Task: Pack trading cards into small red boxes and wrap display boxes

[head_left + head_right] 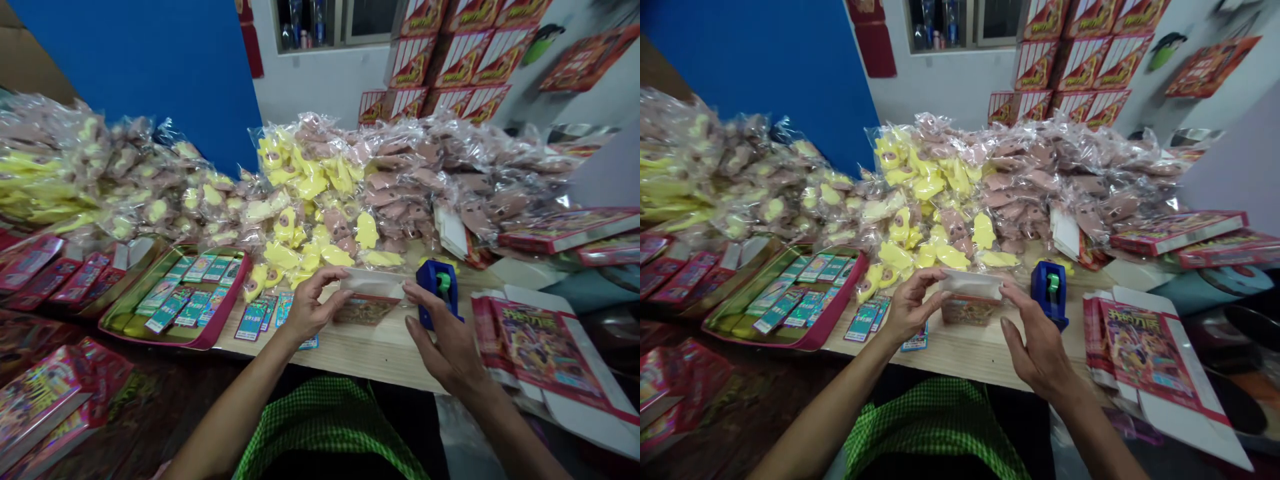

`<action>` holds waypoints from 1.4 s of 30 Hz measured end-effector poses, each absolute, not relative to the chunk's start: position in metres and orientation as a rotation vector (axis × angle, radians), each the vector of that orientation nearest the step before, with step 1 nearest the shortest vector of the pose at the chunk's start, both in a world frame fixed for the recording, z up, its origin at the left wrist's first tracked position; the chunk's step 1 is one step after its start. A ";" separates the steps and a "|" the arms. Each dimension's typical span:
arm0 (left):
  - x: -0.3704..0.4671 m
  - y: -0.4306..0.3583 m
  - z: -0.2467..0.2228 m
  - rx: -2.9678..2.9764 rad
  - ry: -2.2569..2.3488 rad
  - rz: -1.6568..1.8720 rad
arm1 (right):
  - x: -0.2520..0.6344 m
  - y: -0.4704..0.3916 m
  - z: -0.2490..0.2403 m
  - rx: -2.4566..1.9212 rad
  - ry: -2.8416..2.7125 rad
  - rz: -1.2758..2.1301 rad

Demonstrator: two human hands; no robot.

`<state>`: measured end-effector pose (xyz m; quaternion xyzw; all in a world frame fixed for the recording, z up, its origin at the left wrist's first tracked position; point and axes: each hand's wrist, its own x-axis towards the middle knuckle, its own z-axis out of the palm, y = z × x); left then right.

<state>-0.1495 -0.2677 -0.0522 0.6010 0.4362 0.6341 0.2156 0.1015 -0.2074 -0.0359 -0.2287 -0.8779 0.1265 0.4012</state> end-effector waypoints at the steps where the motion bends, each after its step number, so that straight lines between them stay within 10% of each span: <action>1: -0.150 -0.267 -0.056 1.710 1.219 1.786 | 0.097 -0.205 -0.039 -0.570 -2.185 0.361; 27: -0.112 -0.266 -0.066 1.271 1.085 1.940 | 0.074 -0.199 -0.017 -0.493 -2.225 0.403; 42: -0.160 -0.268 -0.045 2.398 1.193 1.542 | 0.079 -0.190 -0.029 -0.220 -2.339 0.081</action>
